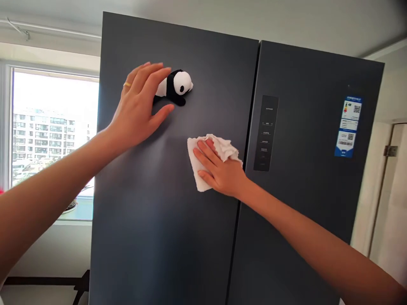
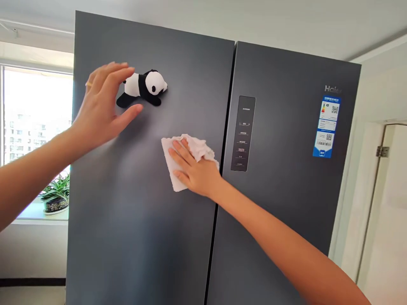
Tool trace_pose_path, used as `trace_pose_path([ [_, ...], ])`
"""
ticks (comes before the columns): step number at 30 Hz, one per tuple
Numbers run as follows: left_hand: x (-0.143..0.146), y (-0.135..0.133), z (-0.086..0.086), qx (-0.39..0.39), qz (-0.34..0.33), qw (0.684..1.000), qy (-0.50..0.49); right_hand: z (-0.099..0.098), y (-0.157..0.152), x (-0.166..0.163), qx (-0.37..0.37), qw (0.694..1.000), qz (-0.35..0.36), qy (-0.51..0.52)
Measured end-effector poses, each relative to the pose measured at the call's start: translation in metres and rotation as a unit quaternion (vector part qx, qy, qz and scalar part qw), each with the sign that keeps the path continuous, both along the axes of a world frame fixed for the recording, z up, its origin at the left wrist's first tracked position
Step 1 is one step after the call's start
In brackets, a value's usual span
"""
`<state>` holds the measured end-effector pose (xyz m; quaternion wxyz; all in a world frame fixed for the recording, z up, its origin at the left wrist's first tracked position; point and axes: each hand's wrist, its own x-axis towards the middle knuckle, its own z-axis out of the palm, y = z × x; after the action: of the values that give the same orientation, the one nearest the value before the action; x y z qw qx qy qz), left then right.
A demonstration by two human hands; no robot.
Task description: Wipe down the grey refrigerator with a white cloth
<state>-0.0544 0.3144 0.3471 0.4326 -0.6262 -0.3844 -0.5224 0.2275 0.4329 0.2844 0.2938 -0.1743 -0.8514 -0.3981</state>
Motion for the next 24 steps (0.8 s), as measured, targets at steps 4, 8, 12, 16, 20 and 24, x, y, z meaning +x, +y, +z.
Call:
trace_pose_path([
  [4, 0.001, 0.012, 0.053, -0.08, 0.057, 0.995, 0.027, 0.069, 0.009, 0.0, 0.032, 0.995, -0.014, 0.094],
  [8, -0.017, 0.033, 0.081, -0.098, 0.04, 0.991, 0.076, 0.171, 0.009, -0.022, 0.06, 0.975, -0.077, 0.199],
  [12, -0.03, 0.055, 0.088, -0.067, -0.05, 0.993, 0.079, 0.203, -0.001, -0.045, 0.038, 0.963, -0.084, 0.252],
  [16, -0.034, 0.062, 0.09, -0.043, -0.067, 0.993, 0.093, 0.191, -0.006, -0.053, 0.022, 0.937, -0.082, 0.339],
  [20, -0.054, 0.062, 0.09, 0.0, -0.083, 0.993, 0.081, 0.197, -0.004, -0.065, -0.002, 0.923, -0.082, 0.375],
  [24, -0.092, 0.062, 0.076, 0.072, -0.15, 0.986, -0.009, 0.216, -0.008, -0.105, 0.02, 0.94, -0.065, 0.334],
])
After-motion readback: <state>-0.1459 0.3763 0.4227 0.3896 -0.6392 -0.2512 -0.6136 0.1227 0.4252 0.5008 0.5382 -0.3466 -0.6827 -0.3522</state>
